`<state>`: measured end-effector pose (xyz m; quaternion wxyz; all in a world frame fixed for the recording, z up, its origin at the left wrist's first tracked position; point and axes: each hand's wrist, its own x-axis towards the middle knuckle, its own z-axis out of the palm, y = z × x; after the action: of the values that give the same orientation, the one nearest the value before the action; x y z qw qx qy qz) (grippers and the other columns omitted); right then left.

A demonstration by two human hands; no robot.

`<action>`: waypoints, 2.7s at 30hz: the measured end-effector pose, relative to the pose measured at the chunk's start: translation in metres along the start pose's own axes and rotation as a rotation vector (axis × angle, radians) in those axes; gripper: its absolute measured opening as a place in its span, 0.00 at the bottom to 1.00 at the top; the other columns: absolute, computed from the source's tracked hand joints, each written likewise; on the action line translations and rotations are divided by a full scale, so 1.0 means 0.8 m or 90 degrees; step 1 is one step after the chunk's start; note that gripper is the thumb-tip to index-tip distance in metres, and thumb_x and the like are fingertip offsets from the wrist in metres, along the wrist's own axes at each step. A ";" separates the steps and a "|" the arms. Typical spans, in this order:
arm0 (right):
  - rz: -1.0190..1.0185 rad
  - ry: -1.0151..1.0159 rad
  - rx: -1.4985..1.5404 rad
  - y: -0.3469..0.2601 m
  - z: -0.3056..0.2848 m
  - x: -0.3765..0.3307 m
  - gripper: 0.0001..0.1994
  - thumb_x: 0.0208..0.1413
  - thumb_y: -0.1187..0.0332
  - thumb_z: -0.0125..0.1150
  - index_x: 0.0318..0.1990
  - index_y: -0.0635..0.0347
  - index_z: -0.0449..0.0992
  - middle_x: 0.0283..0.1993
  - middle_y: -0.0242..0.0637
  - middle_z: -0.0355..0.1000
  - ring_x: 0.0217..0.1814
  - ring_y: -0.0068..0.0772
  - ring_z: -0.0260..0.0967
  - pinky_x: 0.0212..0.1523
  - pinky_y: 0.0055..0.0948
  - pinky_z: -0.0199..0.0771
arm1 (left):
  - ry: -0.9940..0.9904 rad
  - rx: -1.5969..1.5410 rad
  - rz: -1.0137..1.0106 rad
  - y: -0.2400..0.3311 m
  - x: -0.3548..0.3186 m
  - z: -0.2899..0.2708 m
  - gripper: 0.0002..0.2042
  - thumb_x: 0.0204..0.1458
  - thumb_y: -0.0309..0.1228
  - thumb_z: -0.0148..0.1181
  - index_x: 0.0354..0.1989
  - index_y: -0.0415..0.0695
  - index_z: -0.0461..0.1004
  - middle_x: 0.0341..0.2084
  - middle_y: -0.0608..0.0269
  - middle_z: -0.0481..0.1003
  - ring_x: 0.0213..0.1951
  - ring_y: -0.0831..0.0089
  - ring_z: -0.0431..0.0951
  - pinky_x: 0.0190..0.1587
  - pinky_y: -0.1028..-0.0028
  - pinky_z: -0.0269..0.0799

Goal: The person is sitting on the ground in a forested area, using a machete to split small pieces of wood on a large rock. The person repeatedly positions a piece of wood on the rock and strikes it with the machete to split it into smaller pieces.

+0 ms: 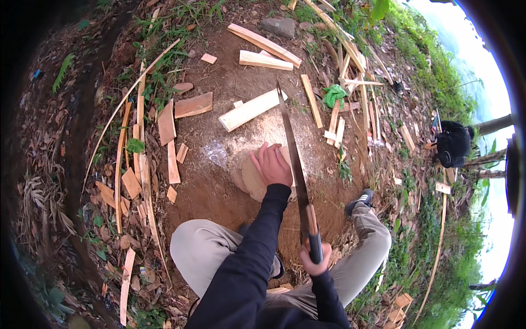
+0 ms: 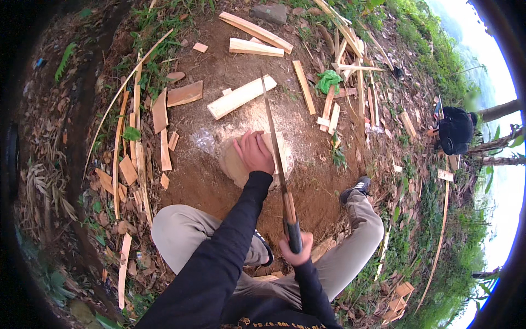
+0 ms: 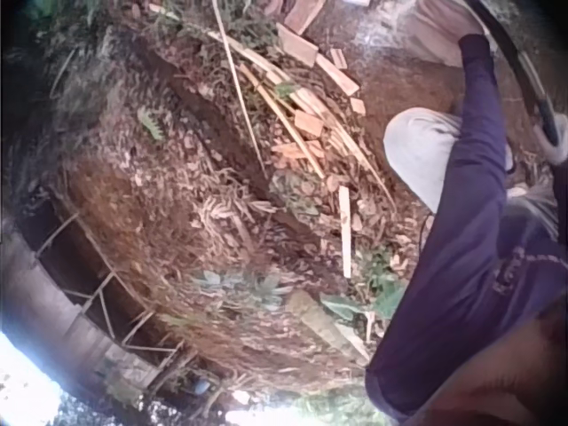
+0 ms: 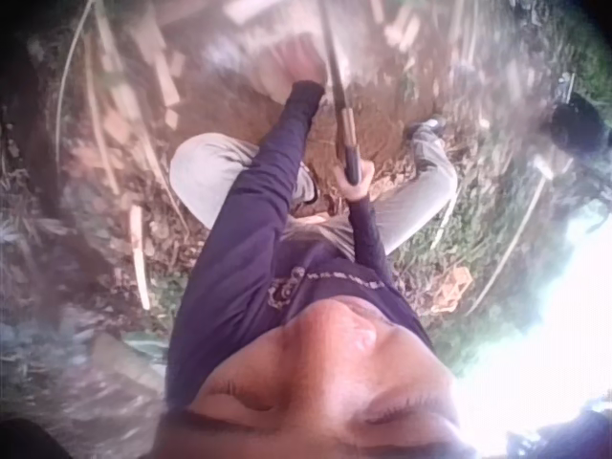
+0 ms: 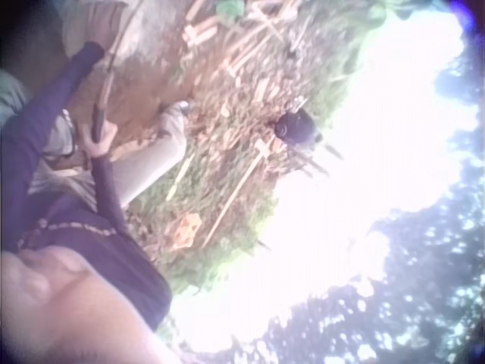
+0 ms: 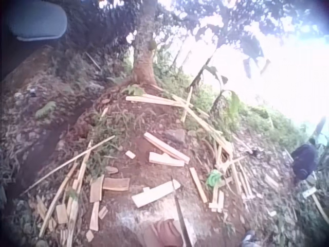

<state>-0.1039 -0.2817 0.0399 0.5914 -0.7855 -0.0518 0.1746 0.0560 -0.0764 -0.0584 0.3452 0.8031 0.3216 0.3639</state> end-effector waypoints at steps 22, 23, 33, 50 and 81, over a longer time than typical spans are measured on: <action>-0.060 0.020 0.027 0.024 -0.003 0.006 0.15 0.44 0.77 0.64 0.15 0.57 0.63 0.13 0.24 0.56 0.17 0.14 0.55 0.18 0.23 0.56 | -0.016 0.016 -0.003 0.010 0.003 0.005 0.10 0.63 0.31 0.45 0.39 0.44 0.74 0.42 0.54 0.74 0.57 0.58 0.69 0.70 0.48 0.39; -0.055 -0.001 -0.054 -0.003 0.002 0.022 0.14 0.44 0.77 0.64 0.16 0.58 0.63 0.14 0.24 0.57 0.17 0.14 0.55 0.18 0.23 0.56 | -0.005 0.024 0.003 0.005 0.001 0.002 0.10 0.63 0.31 0.45 0.39 0.44 0.74 0.42 0.54 0.74 0.57 0.58 0.69 0.70 0.48 0.39; -0.027 0.002 -0.051 -0.022 -0.018 -0.020 0.14 0.42 0.75 0.64 0.14 0.58 0.63 0.13 0.25 0.58 0.16 0.14 0.56 0.18 0.24 0.58 | -0.005 0.050 0.030 0.007 0.005 0.003 0.10 0.64 0.31 0.44 0.39 0.45 0.74 0.42 0.56 0.74 0.56 0.60 0.69 0.70 0.47 0.38; -0.028 -0.022 -0.057 -0.025 -0.021 -0.023 0.14 0.41 0.75 0.66 0.14 0.59 0.65 0.11 0.31 0.58 0.13 0.19 0.57 0.17 0.27 0.60 | -0.004 0.071 0.008 -0.004 0.004 0.005 0.10 0.63 0.32 0.44 0.40 0.45 0.74 0.42 0.56 0.73 0.56 0.58 0.68 0.70 0.47 0.39; -0.048 -0.024 -0.053 -0.043 -0.033 -0.056 0.09 0.38 0.76 0.62 0.15 0.57 0.67 0.12 0.33 0.59 0.12 0.28 0.60 0.19 0.26 0.63 | -0.016 0.132 0.094 0.004 0.009 -0.001 0.11 0.64 0.34 0.43 0.38 0.47 0.73 0.36 0.61 0.72 0.48 0.59 0.70 0.66 0.51 0.46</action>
<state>-0.1328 -0.3088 0.0885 0.5636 -0.8033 -0.0997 0.1644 0.0602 -0.0726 -0.0532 0.2367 0.8603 0.2934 0.3433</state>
